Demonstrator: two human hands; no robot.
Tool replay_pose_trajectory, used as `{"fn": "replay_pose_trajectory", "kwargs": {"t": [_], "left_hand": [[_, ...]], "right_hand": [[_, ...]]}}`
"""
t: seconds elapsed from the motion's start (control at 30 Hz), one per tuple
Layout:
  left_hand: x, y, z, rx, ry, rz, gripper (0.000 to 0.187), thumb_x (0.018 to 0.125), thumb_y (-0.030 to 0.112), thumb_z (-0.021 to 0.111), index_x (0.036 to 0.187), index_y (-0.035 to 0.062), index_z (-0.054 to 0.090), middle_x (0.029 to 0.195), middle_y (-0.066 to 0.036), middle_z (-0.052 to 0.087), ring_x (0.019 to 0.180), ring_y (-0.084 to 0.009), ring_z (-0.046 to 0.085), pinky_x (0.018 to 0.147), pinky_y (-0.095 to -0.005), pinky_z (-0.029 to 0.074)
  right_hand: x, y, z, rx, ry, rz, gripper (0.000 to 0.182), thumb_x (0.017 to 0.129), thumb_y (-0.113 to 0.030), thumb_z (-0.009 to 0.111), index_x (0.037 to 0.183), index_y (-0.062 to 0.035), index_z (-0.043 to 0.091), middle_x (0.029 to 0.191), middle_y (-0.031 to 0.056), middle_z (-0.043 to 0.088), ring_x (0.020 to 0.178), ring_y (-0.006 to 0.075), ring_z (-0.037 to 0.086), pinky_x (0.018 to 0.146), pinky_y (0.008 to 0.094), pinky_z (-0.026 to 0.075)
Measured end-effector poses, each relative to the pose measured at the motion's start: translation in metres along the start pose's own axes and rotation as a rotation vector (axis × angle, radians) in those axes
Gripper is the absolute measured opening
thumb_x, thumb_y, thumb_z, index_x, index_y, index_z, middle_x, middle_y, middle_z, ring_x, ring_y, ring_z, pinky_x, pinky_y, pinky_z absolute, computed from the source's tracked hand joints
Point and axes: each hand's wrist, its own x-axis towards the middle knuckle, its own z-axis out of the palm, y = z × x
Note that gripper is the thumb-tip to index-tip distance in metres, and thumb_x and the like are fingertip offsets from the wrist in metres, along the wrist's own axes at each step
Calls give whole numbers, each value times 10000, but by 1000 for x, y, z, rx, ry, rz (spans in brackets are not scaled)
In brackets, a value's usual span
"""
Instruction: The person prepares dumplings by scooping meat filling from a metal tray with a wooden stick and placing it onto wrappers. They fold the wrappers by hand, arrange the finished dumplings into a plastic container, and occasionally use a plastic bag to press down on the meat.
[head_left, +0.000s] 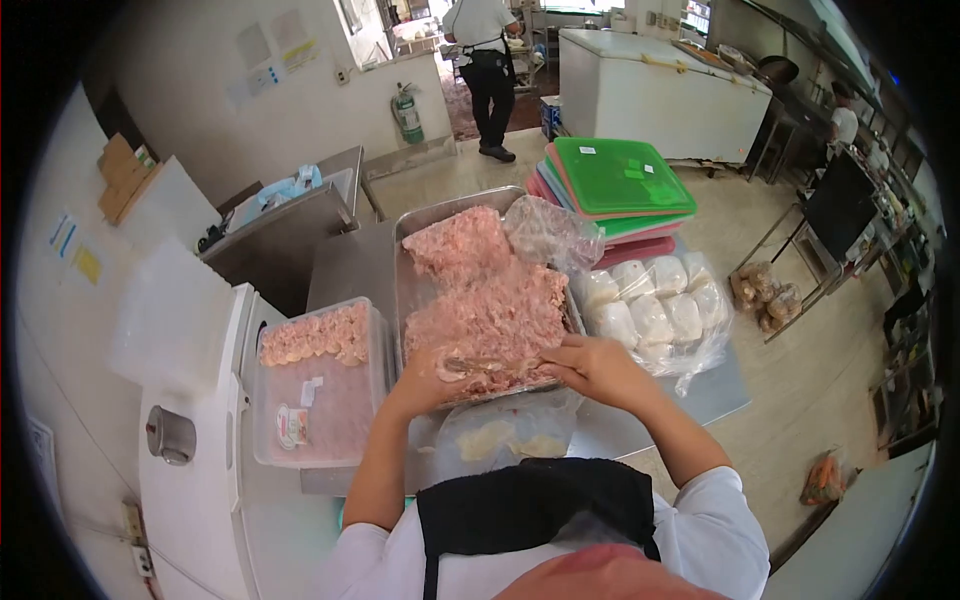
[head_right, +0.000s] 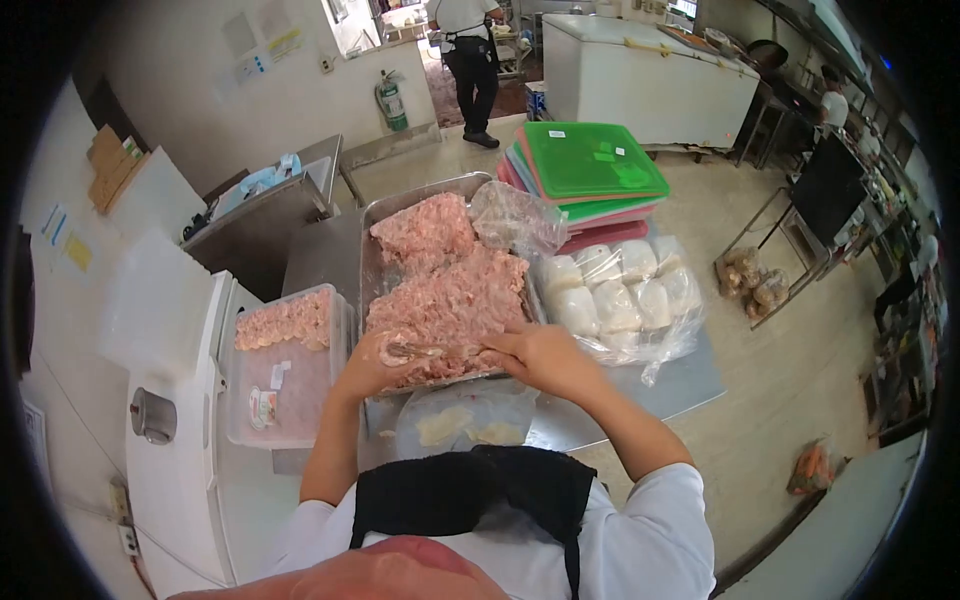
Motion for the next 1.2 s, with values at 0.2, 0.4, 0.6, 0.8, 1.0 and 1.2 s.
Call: {"fn": "replay_pose_trajectory", "kwargs": {"t": [0.2, 0.4, 0.6, 0.8, 1.0, 1.2], "left_hand": [[-8, -26, 2, -16, -50, -20, 487, 708, 292, 812, 1043, -18, 642, 1106, -186, 647, 1030, -315, 608, 911, -362, 465], [-13, -32, 8, -179, 17, -178, 429, 727, 223, 788, 1059, -5, 639, 1106, -162, 647, 1041, -287, 602, 915, -360, 462], [-11, -20, -3, -182, 12, -73, 387, 736, 163, 772, 1056, -9, 639, 1030, -141, 672, 960, -230, 630, 878, -343, 481], [-21, -26, 2, 60, 70, 69, 458, 717, 217, 800, 1077, -8, 628, 1053, -163, 660, 988, -282, 625, 877, -357, 480], [-19, -27, 4, -15, 49, -129, 533, 702, 280, 823, 1109, 4, 616, 1091, -162, 648, 1020, -318, 606, 904, -367, 465], [-15, -27, 1, -119, 72, -63, 457, 722, 252, 806, 1075, 19, 634, 1061, -148, 661, 988, -300, 615, 901, -368, 470]], "right_hand": [[9, -1, 19, 103, 11, -154, 259, 882, -230, 623, 1084, -71, 657, 840, 119, 607, 746, 319, 623, 641, 412, 508], [2, -27, 2, -293, 108, -147, 267, 861, -220, 641, 1095, -92, 637, 812, 94, 589, 709, 308, 617, 611, 417, 510], [8, -20, -19, -72, 89, -34, 275, 878, -237, 630, 1104, -83, 652, 859, 117, 616, 770, 319, 629, 629, 406, 510], [13, -4, 15, -24, 45, -168, 256, 894, -236, 624, 1091, -75, 657, 840, 116, 612, 754, 319, 628, 621, 396, 506], [10, -21, 15, -209, 88, -109, 221, 888, -230, 636, 1053, -86, 664, 811, 100, 592, 718, 309, 618, 596, 399, 496], [10, -15, 2, 10, 187, -132, 236, 884, -233, 641, 1060, -77, 664, 818, 107, 595, 730, 311, 619, 606, 396, 498]]}}
